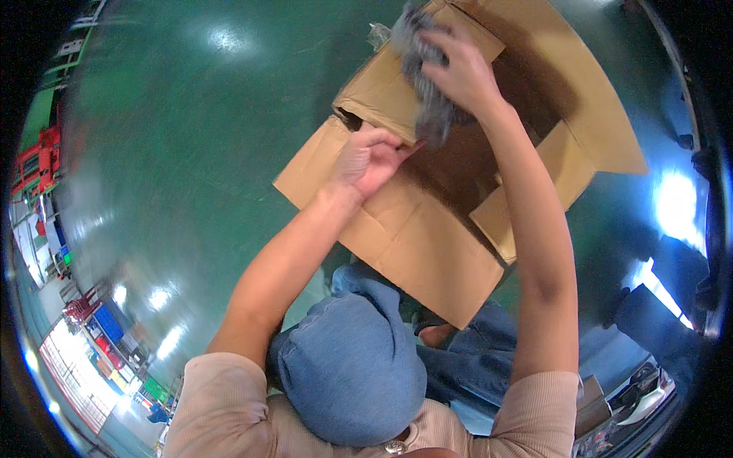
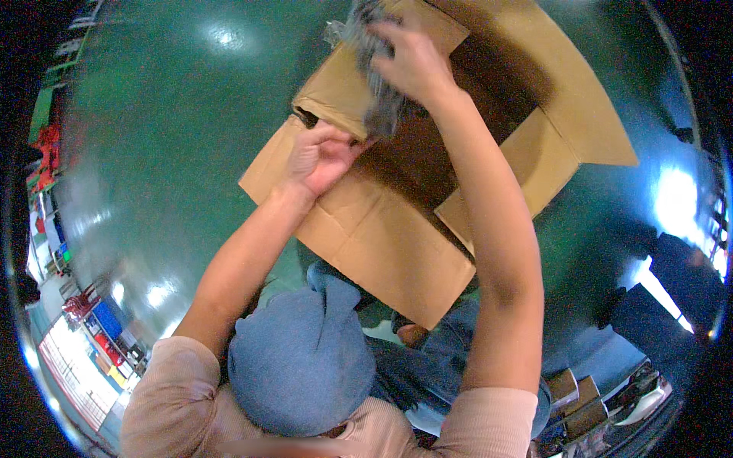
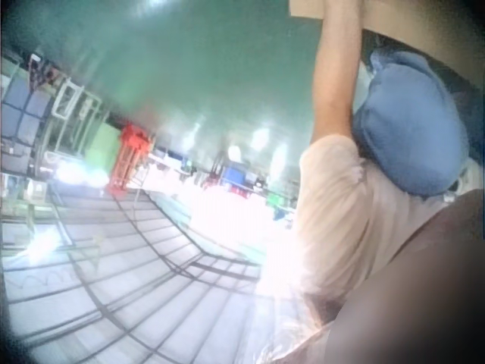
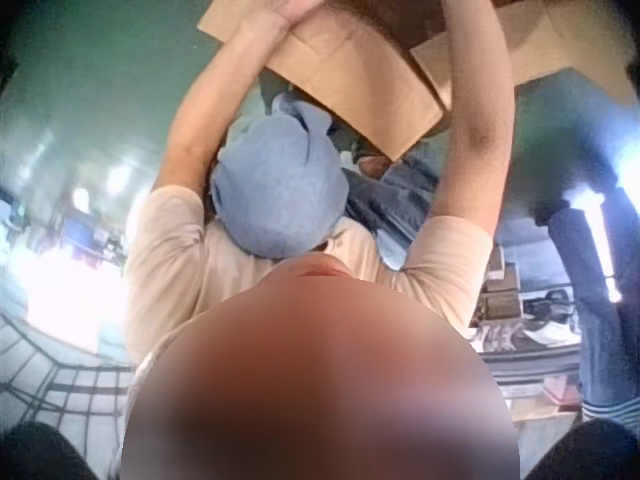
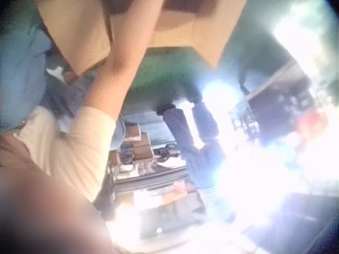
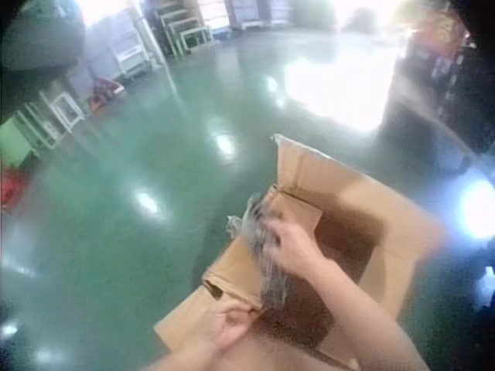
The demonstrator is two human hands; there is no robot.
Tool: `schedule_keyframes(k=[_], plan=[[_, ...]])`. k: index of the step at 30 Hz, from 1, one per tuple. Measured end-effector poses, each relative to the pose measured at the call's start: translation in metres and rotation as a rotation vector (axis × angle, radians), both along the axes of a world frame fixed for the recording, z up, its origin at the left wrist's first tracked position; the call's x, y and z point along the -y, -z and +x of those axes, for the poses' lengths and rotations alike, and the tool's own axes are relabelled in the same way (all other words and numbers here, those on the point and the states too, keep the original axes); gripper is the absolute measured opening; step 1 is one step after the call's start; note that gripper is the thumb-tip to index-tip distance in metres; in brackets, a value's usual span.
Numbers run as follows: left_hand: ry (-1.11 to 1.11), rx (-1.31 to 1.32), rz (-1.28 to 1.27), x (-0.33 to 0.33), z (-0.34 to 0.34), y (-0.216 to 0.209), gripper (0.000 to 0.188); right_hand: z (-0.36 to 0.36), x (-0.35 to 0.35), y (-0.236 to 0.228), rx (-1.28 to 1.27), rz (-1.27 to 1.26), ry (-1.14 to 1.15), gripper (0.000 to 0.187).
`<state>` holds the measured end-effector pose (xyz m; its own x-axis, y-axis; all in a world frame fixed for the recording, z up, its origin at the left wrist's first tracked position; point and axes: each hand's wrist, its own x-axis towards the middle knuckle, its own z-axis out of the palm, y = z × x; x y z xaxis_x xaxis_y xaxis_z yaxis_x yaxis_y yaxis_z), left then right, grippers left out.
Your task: The person sits on the floor and wipes the exterior and interior surfaces of several cardboard boxes with a cloth. They open the boxes, wipe inside, and remove plastic tape before setting the boxes aside.
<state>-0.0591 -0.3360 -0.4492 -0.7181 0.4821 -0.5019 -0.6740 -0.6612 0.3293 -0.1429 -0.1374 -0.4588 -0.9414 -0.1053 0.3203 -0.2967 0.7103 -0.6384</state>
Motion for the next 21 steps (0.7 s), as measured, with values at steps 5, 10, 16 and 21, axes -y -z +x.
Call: schedule_keyframes(k=[5,10,16,21], plan=[[0.081,-0.244,-0.166,-0.007,0.010,-0.009,0.081,0.083,-0.067,-0.036,0.277,-0.828,0.252,0.037],[0.358,-1.660,-1.527,-0.027,-0.014,-0.021,0.085,0.113,-0.097,-0.010,0.270,-0.534,0.520,0.039],[0.565,-1.496,-2.026,-0.024,-0.045,-0.035,0.087,0.160,-0.112,-0.054,0.541,0.086,0.035,0.047],[0.787,-1.491,-2.004,-0.018,-0.063,-0.028,0.089,0.183,-0.135,-0.116,0.983,0.199,-0.179,0.039]])
